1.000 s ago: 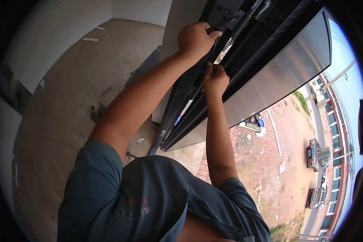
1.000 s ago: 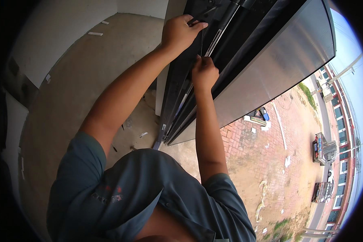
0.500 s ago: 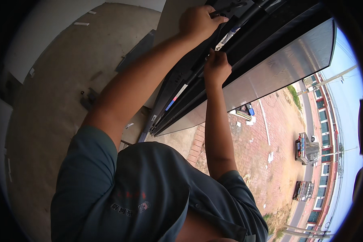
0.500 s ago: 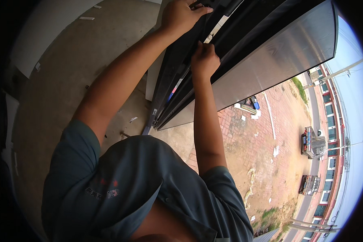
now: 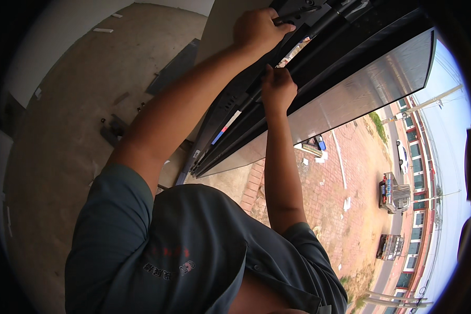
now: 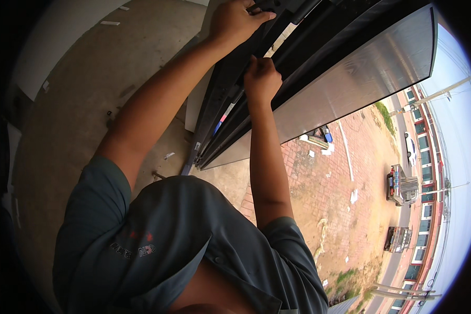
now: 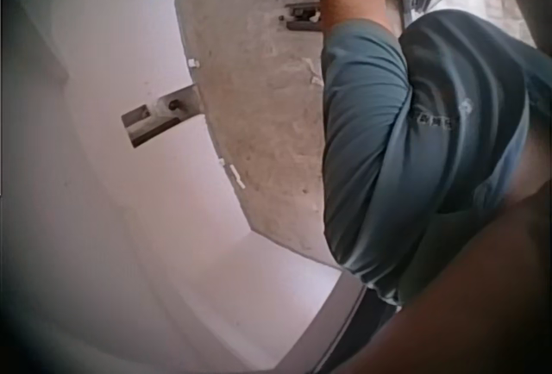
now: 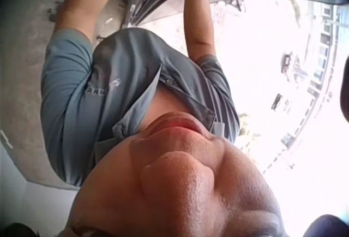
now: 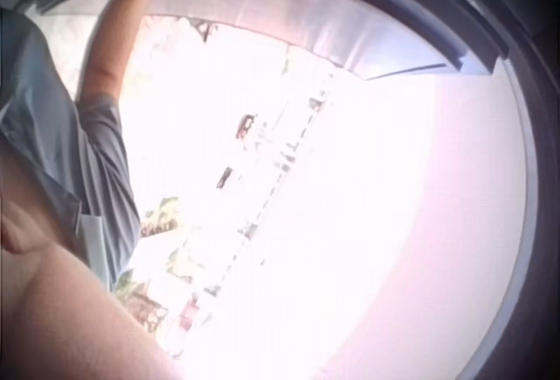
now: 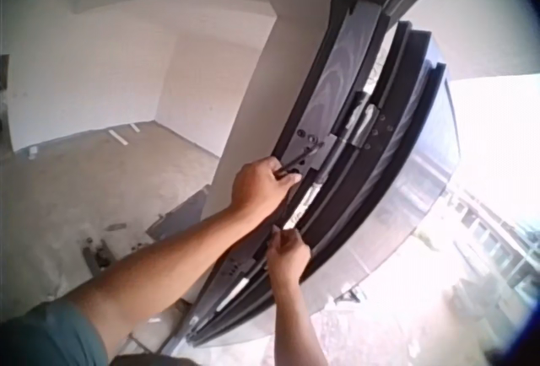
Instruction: The person uses an Allen key to tighten multiple screws on the edge of a door frame, working from the top section downward. The person repeatedly inserts the tool, turns it to secure fasteners, and repositions along the frame while standing on a small ladder.
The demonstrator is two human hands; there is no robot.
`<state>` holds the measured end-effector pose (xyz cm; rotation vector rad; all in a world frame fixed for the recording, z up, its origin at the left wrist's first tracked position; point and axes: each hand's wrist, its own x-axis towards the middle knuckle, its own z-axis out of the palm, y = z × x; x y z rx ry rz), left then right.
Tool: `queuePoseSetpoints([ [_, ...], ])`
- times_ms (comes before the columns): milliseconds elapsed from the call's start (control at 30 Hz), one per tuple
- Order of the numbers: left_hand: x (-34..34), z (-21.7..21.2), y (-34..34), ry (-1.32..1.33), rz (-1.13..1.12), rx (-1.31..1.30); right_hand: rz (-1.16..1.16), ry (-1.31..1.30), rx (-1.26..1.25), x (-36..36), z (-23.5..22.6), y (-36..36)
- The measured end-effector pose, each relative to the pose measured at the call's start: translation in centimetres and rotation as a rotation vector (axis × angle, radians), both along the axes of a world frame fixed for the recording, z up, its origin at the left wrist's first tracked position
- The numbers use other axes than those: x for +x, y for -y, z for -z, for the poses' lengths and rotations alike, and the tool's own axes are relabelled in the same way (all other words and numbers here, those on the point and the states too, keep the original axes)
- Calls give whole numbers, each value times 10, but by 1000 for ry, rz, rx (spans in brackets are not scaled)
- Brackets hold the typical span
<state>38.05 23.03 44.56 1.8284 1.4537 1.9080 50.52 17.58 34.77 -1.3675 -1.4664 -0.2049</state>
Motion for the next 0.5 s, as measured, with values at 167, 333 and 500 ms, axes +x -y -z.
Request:
queuePoseSetpoints([
  [167, -4, -4, 5, 12, 21, -26, 23, 33, 7, 1, -1, 0],
  [333, -5, -10, 13, -21, 33, -100, 73, 32, 20, 17, -7, 9],
  [500, -5, -9, 5, -4, 29, -92, 151, 155, 29, 31, -19, 17],
])
